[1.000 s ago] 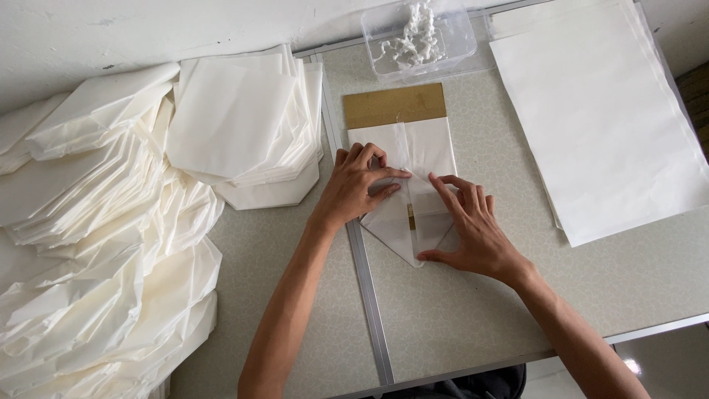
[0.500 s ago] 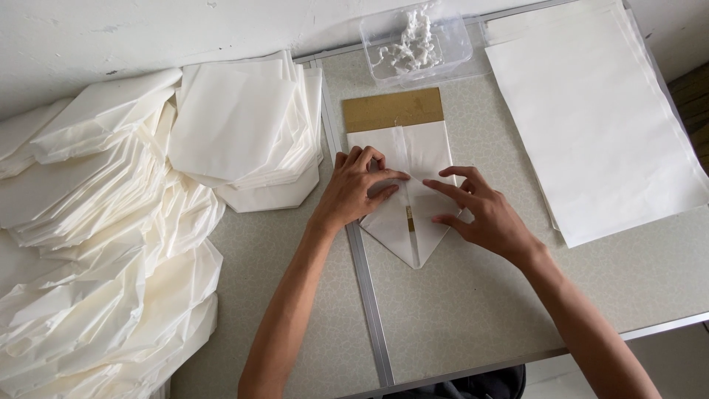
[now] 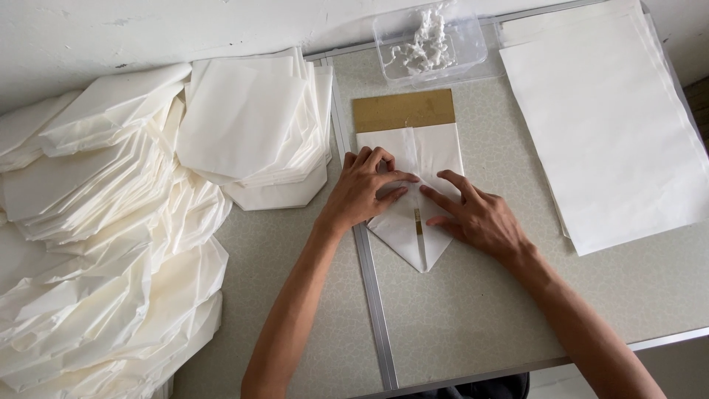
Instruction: Folding and gluing white paper sheets around a template to create paper bags.
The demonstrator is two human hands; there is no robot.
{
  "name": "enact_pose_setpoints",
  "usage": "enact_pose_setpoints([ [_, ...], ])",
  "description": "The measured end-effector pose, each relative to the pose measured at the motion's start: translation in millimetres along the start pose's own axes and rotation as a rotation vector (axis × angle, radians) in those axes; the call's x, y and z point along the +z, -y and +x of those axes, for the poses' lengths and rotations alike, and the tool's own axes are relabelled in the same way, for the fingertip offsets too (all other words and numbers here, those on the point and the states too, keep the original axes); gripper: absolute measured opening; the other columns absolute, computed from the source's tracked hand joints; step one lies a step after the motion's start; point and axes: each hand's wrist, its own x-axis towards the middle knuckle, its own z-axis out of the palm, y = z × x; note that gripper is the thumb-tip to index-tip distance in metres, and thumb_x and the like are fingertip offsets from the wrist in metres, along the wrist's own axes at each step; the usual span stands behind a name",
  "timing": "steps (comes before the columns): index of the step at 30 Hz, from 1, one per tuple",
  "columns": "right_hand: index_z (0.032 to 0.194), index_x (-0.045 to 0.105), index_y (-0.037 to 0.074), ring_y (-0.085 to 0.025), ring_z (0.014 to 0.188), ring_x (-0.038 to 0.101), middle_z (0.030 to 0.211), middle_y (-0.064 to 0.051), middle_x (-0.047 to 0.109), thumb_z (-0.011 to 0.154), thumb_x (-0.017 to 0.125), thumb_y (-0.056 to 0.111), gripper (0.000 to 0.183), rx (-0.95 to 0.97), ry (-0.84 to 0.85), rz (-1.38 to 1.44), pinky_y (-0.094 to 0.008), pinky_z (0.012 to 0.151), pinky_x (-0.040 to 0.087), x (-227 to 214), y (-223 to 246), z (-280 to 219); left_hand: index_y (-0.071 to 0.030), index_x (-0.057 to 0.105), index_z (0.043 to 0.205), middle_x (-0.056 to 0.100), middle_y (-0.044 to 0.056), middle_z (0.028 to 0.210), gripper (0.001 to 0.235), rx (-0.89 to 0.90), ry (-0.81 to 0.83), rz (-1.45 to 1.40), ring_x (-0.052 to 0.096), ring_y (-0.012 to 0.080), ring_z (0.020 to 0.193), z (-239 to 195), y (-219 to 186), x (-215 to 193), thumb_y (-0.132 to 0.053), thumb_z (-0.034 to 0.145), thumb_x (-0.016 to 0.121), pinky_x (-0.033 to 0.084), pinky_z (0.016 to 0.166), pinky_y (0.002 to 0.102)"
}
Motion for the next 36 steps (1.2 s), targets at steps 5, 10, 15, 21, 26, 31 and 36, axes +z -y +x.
enact_pose_setpoints([
  [5, 0.126, 0.071, 0.016, -0.021, 0.063, 0.065, 0.131, -0.015, 0.054, 0.093, 0.066, 0.042, 0.042, 0.06, 0.014, 0.039, -0.035, 0.052, 0.058, 4.2, -8.7, -10.1, -0.036, 0.074, 0.116, 0.046, -0.006, 0.103, 0.021, -0.002, -0.001, -0.01, 0.048, 0.0165, 0.093, -1.4, 1.1, 0.4, -0.04, 0.097, 0.065, 0.04, 0.087, 0.038],
  [10, 0.131, 0.069, 0.017, -0.021, 0.061, 0.064, 0.127, -0.017, 0.055, 0.093, 0.066, 0.038, 0.043, 0.041, 0.021, 0.063, -0.035, 0.053, 0.058, -3.2, -8.7, 0.6, -0.036, 0.074, 0.117, 0.046, -0.006, 0.103, 0.022, 0.007, -0.003, -0.004, 0.048, 0.0158, 0.094, -0.3, 2.1, 0.8, -0.04, 0.098, 0.064, 0.041, 0.088, 0.038],
  [15, 0.132, 0.072, 0.014, -0.026, 0.07, 0.068, 0.115, -0.014, 0.065, 0.091, 0.077, 0.018, 0.041, 0.156, -0.047, 0.181, -0.036, 0.056, 0.055, -2.9, -41.8, 33.6, -0.036, 0.074, 0.114, 0.047, -0.005, 0.102, 0.019, -0.004, -0.018, -0.016, 0.048, 0.0169, 0.093, -0.4, 3.3, 3.5, -0.037, 0.097, 0.065, 0.04, 0.087, 0.038],
  [21, 0.148, 0.062, 0.007, -0.03, 0.107, 0.048, 0.133, -0.017, 0.053, 0.093, 0.079, 0.047, 0.07, 0.102, -0.083, -0.131, -0.042, 0.086, 0.047, -6.7, -102.6, 106.4, -0.034, 0.075, 0.12, 0.051, -0.001, 0.103, 0.024, 0.075, -0.051, -0.029, 0.051, 0.0213, 0.099, -2.8, 10.6, 9.1, -0.037, 0.099, 0.063, 0.039, 0.086, 0.041],
  [26, 0.14, 0.073, 0.017, -0.038, 0.124, 0.041, 0.142, -0.019, 0.042, 0.09, 0.059, 0.087, 0.087, 0.043, -0.084, -0.529, -0.052, 0.093, 0.039, -6.5, -117.8, 149.8, -0.034, 0.074, 0.12, 0.052, 0.0, 0.105, 0.024, 0.064, -0.047, -0.031, 0.051, 0.0212, 0.1, -4.5, 10.3, 9.6, -0.036, 0.1, 0.061, 0.038, 0.088, 0.042],
  [31, 0.146, 0.076, 0.028, -0.042, 0.141, 0.04, 0.156, -0.017, 0.05, 0.089, 0.036, 0.103, 0.103, -0.047, -0.066, -0.755, -0.053, 0.108, 0.033, 22.1, -153.9, 159.2, -0.035, 0.072, 0.121, 0.053, 0.001, 0.107, 0.024, 0.062, -0.047, -0.016, 0.052, 0.0218, 0.102, -4.7, 11.5, 9.2, -0.034, 0.1, 0.061, 0.038, 0.088, 0.042],
  [36, 0.126, 0.079, 0.029, -0.038, 0.14, 0.045, 0.153, -0.011, 0.054, 0.086, 0.042, 0.107, 0.095, -0.087, -0.13, -0.838, -0.048, 0.106, 0.035, 25.8, -164.6, 158.9, -0.034, 0.073, 0.12, 0.051, 0.001, 0.104, 0.023, 0.068, -0.06, -0.051, 0.052, 0.0201, 0.098, -4.9, 11.3, 9.5, -0.035, 0.101, 0.06, 0.037, 0.087, 0.04],
])
